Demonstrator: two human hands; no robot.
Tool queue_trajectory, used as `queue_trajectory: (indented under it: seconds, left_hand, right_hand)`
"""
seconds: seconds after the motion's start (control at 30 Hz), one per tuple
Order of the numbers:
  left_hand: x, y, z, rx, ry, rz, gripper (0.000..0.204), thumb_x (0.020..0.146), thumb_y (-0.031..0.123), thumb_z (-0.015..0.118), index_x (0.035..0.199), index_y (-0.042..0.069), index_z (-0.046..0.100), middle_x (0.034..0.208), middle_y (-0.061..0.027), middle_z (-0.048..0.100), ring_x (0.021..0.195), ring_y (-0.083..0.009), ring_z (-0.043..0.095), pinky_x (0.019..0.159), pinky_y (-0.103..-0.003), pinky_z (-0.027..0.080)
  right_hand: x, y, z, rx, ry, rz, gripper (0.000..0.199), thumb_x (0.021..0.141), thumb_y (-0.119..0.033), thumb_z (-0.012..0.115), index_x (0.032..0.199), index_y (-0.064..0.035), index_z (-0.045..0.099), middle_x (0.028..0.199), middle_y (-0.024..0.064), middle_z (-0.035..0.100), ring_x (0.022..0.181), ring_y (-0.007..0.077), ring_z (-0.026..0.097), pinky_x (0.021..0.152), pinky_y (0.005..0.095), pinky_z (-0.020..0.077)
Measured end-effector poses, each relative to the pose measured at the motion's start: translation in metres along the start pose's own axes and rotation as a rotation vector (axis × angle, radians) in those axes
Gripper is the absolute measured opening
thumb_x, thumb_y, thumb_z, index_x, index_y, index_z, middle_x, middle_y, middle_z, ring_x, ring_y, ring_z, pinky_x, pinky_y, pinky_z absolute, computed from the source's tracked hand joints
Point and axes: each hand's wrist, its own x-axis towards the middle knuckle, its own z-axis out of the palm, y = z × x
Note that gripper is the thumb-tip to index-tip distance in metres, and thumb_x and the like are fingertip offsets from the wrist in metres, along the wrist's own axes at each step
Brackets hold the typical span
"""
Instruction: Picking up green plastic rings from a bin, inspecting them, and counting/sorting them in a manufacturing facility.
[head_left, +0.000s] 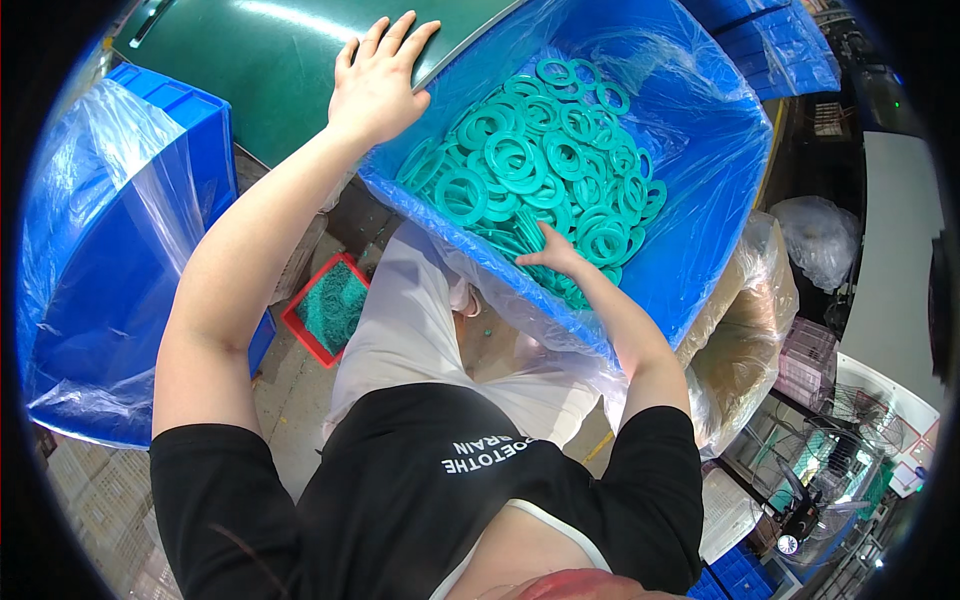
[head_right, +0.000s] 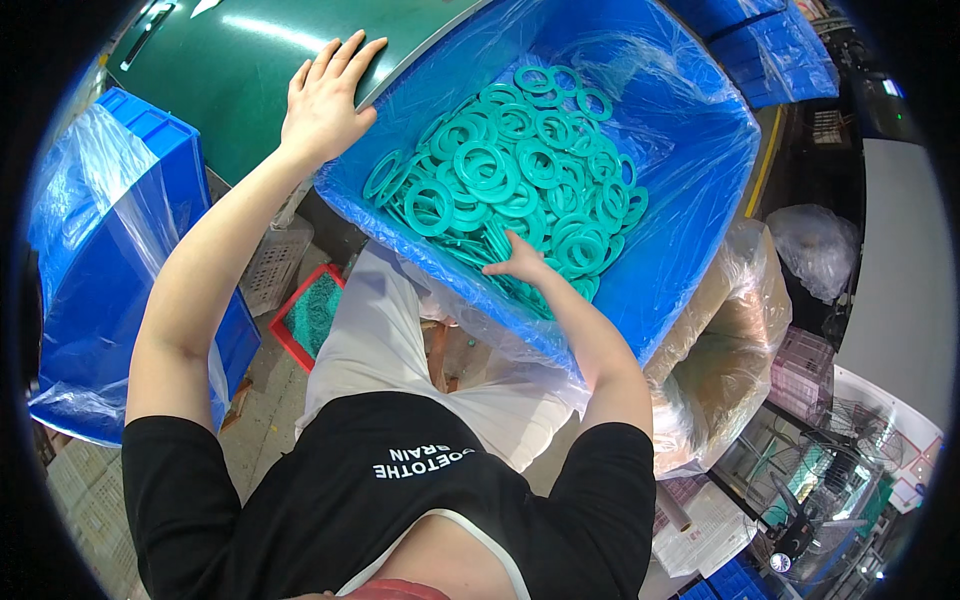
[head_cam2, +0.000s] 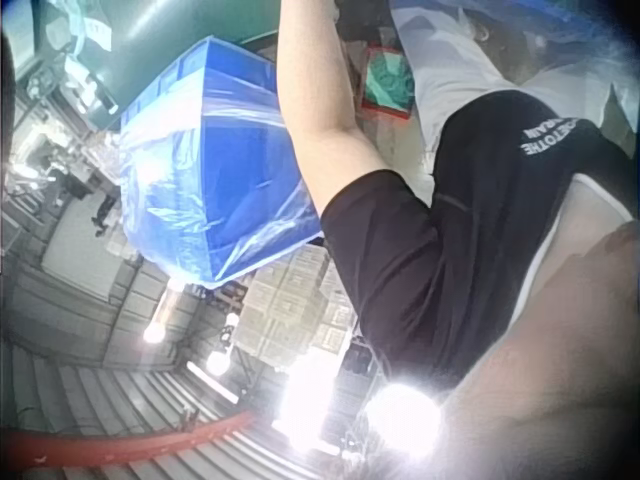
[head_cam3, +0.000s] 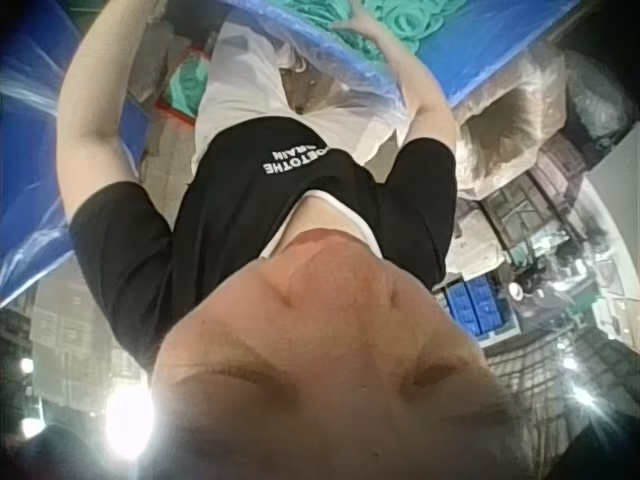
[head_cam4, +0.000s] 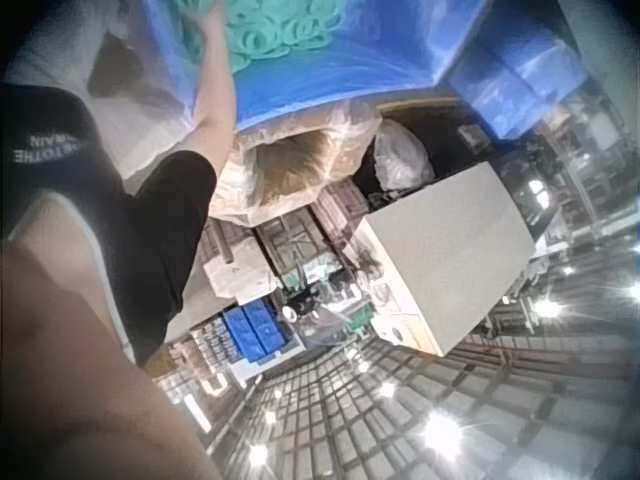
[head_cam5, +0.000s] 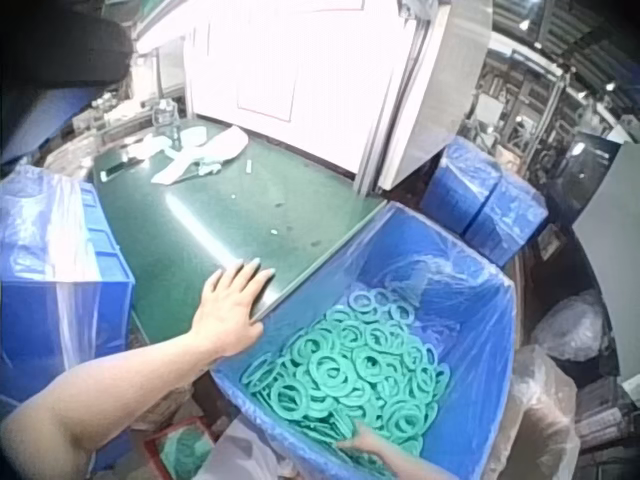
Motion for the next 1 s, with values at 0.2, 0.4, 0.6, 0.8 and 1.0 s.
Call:
queue_trajectory:
  seconds: [0.2,0.4,0.6,0.8,1.0]
  left_hand:
    - [-0.002,-0.001,-0.002,0.000,-0.013,-0.005,0.074,0.076,0.024,0.064,0.141,0.029,0.029,0.148,-0.0029,0.029,0.137,-0.0237,0.024,0.111,-0.047,0.018]
    - [0.001,0.001,-0.003,0.003,-0.020,-0.008,0.075,0.075,0.023,0.063,0.142,0.029,0.028,0.148,-0.0024,0.028,0.137,-0.0238,0.024,0.111,-0.046,0.019]
    - [-0.001,0.001,-0.009,0.009,-0.035,-0.025,0.077,0.074,0.022,0.063,0.142,0.030,0.028,0.148,-0.0015,0.028,0.137,-0.0232,0.025,0.111,-0.045,0.019]
    - [-0.005,-0.001,-0.005,-0.009,-0.040,-0.026,0.077,0.074,0.022,0.063,0.142,0.030,0.028,0.149,-0.0015,0.027,0.137,-0.0230,0.024,0.112,-0.045,0.018]
    - [-0.002,0.006,-0.015,-0.030,-0.071,-0.020,0.075,0.076,0.025,0.063,0.142,0.028,0.027,0.149,-0.0024,0.026,0.138,-0.0230,0.022,0.111,-0.048,0.017]
  right_hand:
    - [-0.002,-0.048,0.015,-0.534,-0.019,0.086,0.103,0.054,-0.045,0.081,0.137,-0.0057,0.033,0.106,0.0209,0.063,0.107,0.0340,0.057,0.097,0.0476,0.0301]
    - [0.016,-0.056,0.003,-0.561,-0.116,0.238,0.099,0.055,-0.042,0.081,0.134,-0.0042,0.035,0.113,0.0218,0.061,0.111,0.0339,0.056,0.095,0.0506,0.0281]
    - [0.008,-0.062,0.009,-0.538,-0.065,0.173,0.095,0.056,-0.038,0.080,0.133,-0.0052,0.037,0.112,0.0198,0.062,0.107,0.0342,0.057,0.095,0.0499,0.0284]
    - [-0.018,-0.072,-0.020,-0.612,-0.066,0.076,0.087,0.056,-0.033,0.076,0.131,-0.0065,0.040,0.100,0.0190,0.064,0.099,0.0346,0.060,0.095,0.0469,0.0298]
    - [-0.085,-0.058,-0.086,-0.529,0.383,0.067,0.078,0.056,-0.030,0.076,0.123,-0.0023,0.048,0.100,0.0217,0.063,0.094,0.0351,0.061,0.095,0.0438,0.0353]
